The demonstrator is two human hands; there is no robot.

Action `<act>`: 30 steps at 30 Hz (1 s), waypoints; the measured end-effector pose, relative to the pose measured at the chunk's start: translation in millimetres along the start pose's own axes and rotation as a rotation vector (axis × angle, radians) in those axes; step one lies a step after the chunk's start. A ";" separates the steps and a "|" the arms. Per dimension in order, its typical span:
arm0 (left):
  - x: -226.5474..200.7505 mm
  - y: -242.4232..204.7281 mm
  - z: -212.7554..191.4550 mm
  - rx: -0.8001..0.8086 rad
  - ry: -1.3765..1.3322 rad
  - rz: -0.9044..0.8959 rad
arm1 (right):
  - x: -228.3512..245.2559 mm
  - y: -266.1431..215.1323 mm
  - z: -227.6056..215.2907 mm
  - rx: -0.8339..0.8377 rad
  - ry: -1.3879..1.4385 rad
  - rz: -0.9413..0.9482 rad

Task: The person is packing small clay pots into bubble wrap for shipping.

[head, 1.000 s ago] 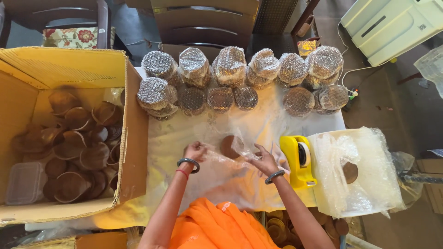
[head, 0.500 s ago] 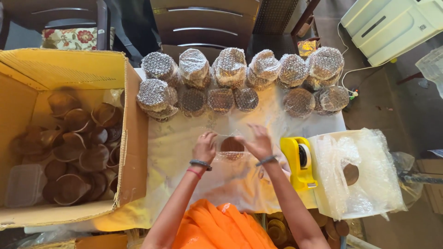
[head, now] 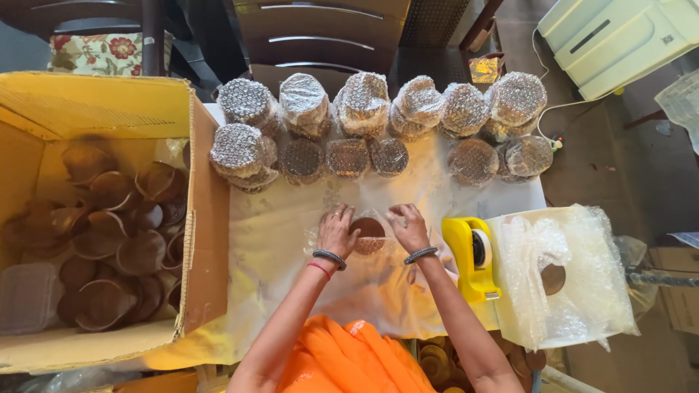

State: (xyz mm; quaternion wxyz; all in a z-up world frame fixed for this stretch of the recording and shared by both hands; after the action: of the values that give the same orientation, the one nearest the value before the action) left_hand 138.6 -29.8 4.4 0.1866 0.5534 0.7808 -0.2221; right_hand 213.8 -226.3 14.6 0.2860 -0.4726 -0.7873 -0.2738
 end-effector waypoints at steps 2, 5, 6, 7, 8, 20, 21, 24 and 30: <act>-13.5 3.2 -12.0 0.011 0.022 -0.007 | 24.3 8.9 -1.4 0.044 -0.031 -0.053; -28.7 1.0 -22.3 0.035 0.062 -0.025 | 37.1 18.7 14.1 0.104 -0.093 -0.134; -32.6 -0.3 -24.5 0.047 0.078 -0.033 | 37.9 22.2 21.7 0.119 -0.128 -0.164; -32.5 -1.3 -21.5 0.050 0.080 -0.032 | 25.6 25.1 28.9 0.118 -0.127 -0.161; -31.0 -2.2 -19.4 0.045 0.084 -0.041 | 3.8 25.7 42.2 0.178 -0.101 -0.061; -37.8 3.1 -24.8 0.078 0.133 -0.010 | 44.1 -17.0 26.1 0.030 -0.051 -0.191; -41.5 4.7 -27.4 0.112 0.149 0.002 | 47.1 -25.5 25.2 -0.024 -0.052 -0.256; -22.7 12.9 -9.8 0.126 0.093 0.011 | 79.7 -28.6 12.1 0.021 -0.070 -0.301; -4.2 1.6 -33.7 -0.132 -0.096 0.062 | 49.7 -39.3 11.6 0.010 0.028 -0.087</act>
State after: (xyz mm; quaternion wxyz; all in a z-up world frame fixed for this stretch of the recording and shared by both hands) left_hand 139.8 -14.0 34.4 0.2667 0.5526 0.7663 -0.1907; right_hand 156.8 -204.8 35.5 0.2872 -0.4324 -0.8044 -0.2888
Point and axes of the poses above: each hand's wrist, its own y-axis towards the middle knuckle, its own z-axis out of the palm, x = y × z, the point moved 10 cm from there along y, towards the middle knuckle, and after that the axes turned 15 degrees about -z, right-handed, at the moved point
